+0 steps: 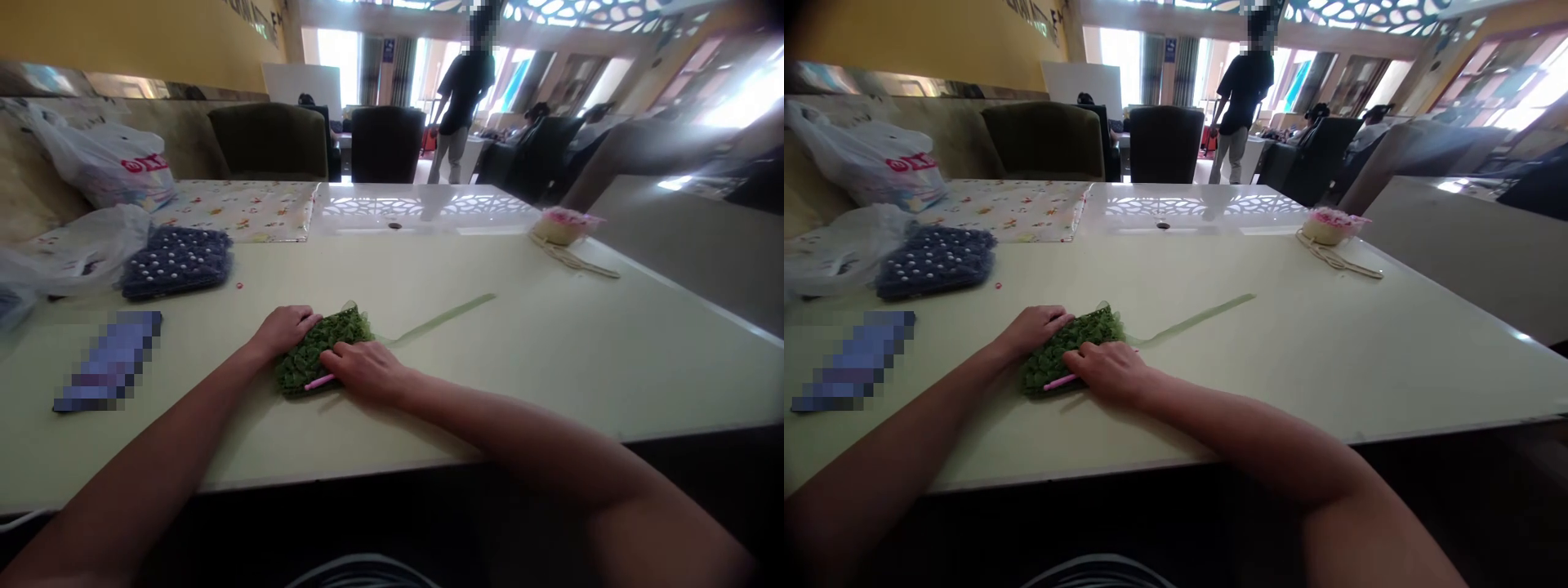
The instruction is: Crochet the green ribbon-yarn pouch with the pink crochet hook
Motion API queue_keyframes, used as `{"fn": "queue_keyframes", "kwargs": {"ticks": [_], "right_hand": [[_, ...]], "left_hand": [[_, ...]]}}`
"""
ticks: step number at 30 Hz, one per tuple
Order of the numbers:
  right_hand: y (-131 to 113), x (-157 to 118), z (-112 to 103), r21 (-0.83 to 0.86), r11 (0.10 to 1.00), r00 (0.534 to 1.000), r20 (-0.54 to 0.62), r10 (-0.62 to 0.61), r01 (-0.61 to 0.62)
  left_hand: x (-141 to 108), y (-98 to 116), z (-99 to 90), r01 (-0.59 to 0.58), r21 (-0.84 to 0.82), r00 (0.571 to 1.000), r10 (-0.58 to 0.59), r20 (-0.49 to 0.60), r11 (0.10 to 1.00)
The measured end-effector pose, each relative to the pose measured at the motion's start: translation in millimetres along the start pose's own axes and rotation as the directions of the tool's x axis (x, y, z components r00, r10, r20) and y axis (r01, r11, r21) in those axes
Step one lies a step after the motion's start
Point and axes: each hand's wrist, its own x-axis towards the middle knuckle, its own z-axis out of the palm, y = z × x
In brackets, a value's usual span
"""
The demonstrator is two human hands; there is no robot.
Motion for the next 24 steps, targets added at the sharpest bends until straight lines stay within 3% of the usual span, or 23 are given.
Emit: {"fn": "queue_keyframes", "kwargs": {"ticks": [2,4,7,9,12,17,20,24], "right_hand": [[10,1,-4,0.055,0.998,1.0,-0.022,0.021,-0.019],[32,7,-12,0.127,0.984,0.984,-0.107,0.142,-0.128],[75,25,-21,0.148,0.889,0.867,-0.201,0.457,-0.434],[100,37,-19,0.149,0.851,0.833,-0.177,0.524,-0.503],[117,48,-10,0.156,0.837,0.825,-0.153,0.545,-0.524],[95,38,-14,0.203,0.853,0.822,-0.235,0.519,-0.481],[74,29,-19,0.37,0.813,0.825,-0.178,0.537,-0.45],[52,27,-13,0.796,0.534,0.812,-0.097,0.575,-0.283]], "left_hand": [[1,-2,2.7,0.004,0.003,1.0,-0.004,-0.003,1.0],[2,-2,2.5,-0.015,-0.004,1.0,0.015,0.013,1.0],[2,0,0.0,-0.041,-0.016,0.999,0.041,0.035,0.999],[2,2,-1.4,-0.049,-0.03,0.998,0.051,0.043,0.998],[0,4,-3.0,-0.058,-0.057,0.996,0.062,0.069,0.997],[-3,6,-8.0,-0.05,-0.096,0.997,0.055,0.053,0.994],[-7,14,-12.3,-0.031,-0.106,0.999,0.027,-0.037,0.994],[-16,35,-14.0,-0.071,-0.16,0.985,0.045,-0.165,0.985]]}}
